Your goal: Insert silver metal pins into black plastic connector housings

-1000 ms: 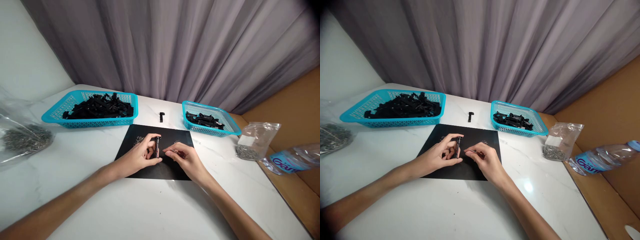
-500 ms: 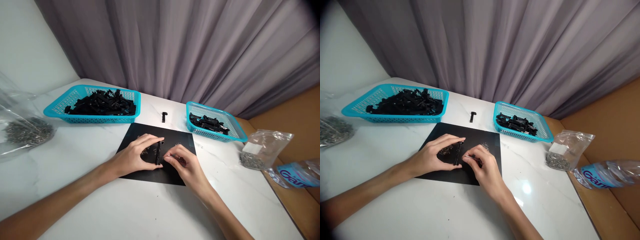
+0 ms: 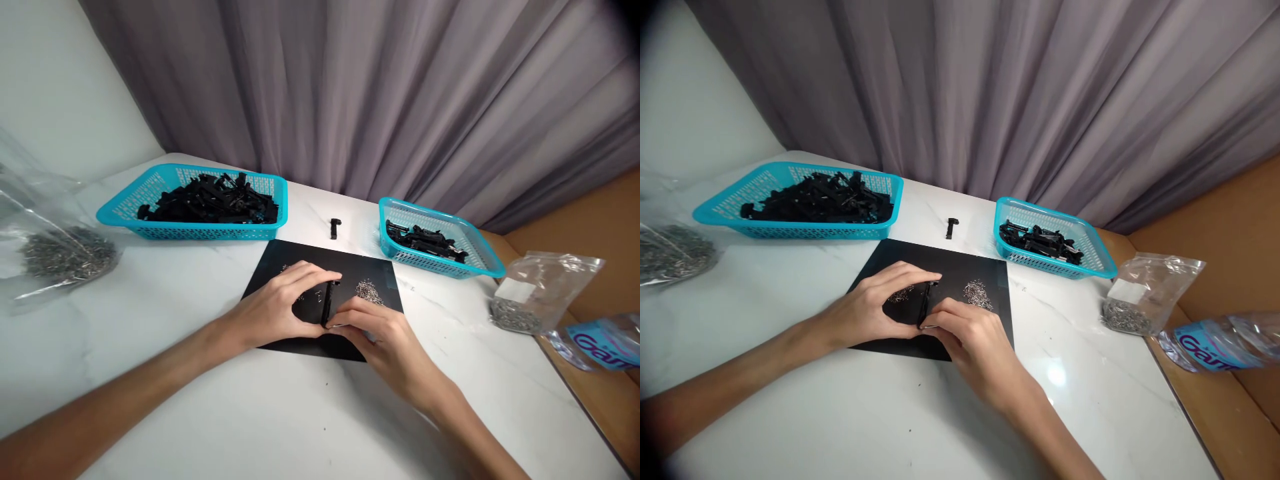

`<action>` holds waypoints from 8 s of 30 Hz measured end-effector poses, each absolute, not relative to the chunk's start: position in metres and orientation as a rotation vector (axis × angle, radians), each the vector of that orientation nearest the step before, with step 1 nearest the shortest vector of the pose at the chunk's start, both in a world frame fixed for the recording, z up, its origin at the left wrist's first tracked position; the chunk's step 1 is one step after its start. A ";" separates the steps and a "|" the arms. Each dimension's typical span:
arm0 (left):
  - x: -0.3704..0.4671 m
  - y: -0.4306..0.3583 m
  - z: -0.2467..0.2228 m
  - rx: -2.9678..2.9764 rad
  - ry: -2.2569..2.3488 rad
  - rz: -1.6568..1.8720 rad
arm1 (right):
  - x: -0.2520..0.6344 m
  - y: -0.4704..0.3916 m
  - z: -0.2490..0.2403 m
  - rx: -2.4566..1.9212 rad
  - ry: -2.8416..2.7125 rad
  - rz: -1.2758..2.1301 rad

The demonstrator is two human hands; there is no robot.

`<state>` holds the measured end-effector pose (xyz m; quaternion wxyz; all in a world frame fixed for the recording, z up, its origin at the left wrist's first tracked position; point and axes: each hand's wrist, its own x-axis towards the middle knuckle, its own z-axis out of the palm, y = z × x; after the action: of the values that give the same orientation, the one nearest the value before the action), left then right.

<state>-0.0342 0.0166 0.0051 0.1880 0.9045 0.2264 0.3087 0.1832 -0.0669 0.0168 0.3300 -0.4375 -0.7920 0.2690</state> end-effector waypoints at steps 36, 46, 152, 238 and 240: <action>-0.028 0.013 0.007 2.313 0.783 0.946 | 0.181 -0.073 0.016 -1.068 -1.507 0.913; -0.030 0.013 0.003 2.316 0.789 0.951 | 0.175 -0.072 0.013 -1.042 -1.501 1.059; -0.017 0.004 -0.005 2.285 0.773 0.841 | 0.189 -0.047 0.003 -1.158 -1.832 0.150; -0.018 0.009 -0.006 2.283 0.719 0.715 | 0.191 -0.050 0.002 -1.105 -1.386 0.875; -0.018 0.009 -0.006 2.281 0.716 0.729 | 0.190 -0.050 0.001 -1.097 -1.371 0.914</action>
<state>-0.0179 0.0091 -0.0065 0.3158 0.8659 0.2718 0.2768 0.1899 -0.0504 0.0005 0.5490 -0.4631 -0.5789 0.3860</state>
